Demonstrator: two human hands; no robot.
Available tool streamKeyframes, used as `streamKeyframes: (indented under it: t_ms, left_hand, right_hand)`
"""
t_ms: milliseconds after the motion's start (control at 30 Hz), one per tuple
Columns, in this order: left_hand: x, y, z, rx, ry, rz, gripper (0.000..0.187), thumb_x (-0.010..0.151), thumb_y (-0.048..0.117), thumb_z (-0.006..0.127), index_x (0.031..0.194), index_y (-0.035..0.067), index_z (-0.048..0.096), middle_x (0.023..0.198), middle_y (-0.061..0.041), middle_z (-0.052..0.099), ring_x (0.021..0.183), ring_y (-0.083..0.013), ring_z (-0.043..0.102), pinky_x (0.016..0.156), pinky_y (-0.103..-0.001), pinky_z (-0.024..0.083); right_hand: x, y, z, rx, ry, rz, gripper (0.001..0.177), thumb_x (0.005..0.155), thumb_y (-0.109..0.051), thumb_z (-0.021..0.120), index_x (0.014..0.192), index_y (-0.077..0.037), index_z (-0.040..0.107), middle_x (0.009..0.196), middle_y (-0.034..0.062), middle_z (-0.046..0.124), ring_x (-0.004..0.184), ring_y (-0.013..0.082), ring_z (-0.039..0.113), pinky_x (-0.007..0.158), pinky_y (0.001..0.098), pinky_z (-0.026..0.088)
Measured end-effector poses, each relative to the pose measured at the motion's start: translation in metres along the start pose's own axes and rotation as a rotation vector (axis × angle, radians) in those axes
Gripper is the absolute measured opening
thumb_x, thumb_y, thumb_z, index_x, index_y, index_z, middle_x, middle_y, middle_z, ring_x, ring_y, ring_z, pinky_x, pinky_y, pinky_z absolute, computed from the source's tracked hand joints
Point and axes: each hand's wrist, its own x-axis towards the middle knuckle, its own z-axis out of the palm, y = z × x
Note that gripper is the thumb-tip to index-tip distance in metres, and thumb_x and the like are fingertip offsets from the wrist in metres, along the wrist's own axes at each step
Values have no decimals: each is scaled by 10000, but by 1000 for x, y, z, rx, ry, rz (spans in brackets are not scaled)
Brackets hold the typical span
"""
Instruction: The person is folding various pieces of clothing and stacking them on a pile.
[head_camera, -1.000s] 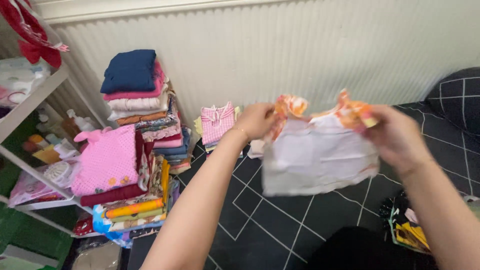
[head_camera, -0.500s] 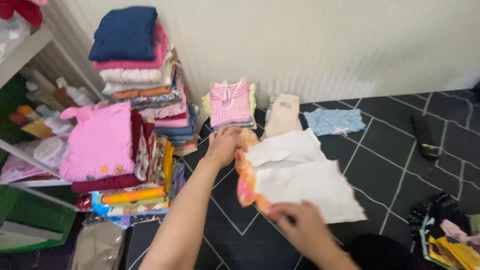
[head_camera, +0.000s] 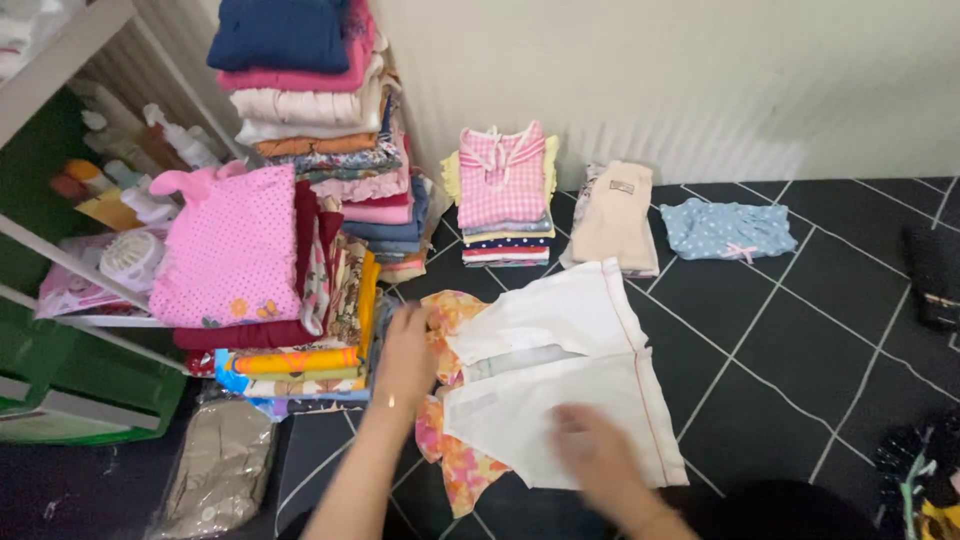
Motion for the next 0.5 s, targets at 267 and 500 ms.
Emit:
streamKeyframes:
  t_ms: [267, 500]
  left_hand:
    - [-103, 23, 15, -230, -90, -839, 777, 872, 370, 781, 1387, -11, 342, 1253, -313, 611, 1174, -467, 611, 1029, -500, 467]
    - [-105, 40, 18, -342, -43, -664, 794, 799, 157, 699, 1477, 77, 295, 1245, -294, 629, 1182, -463, 616, 1008, -503, 489]
  right_hand:
    - [19, 57, -61, -516, 202, 694, 719, 875, -513, 787, 1412, -118, 518, 1427, 139, 460, 1262, 303, 516, 1016, 472, 507]
    - [24, 118, -67, -339, 292, 525, 509, 895, -421, 715, 1250, -62, 658, 1193, 167, 727, 1126, 306, 717, 1018, 454, 554]
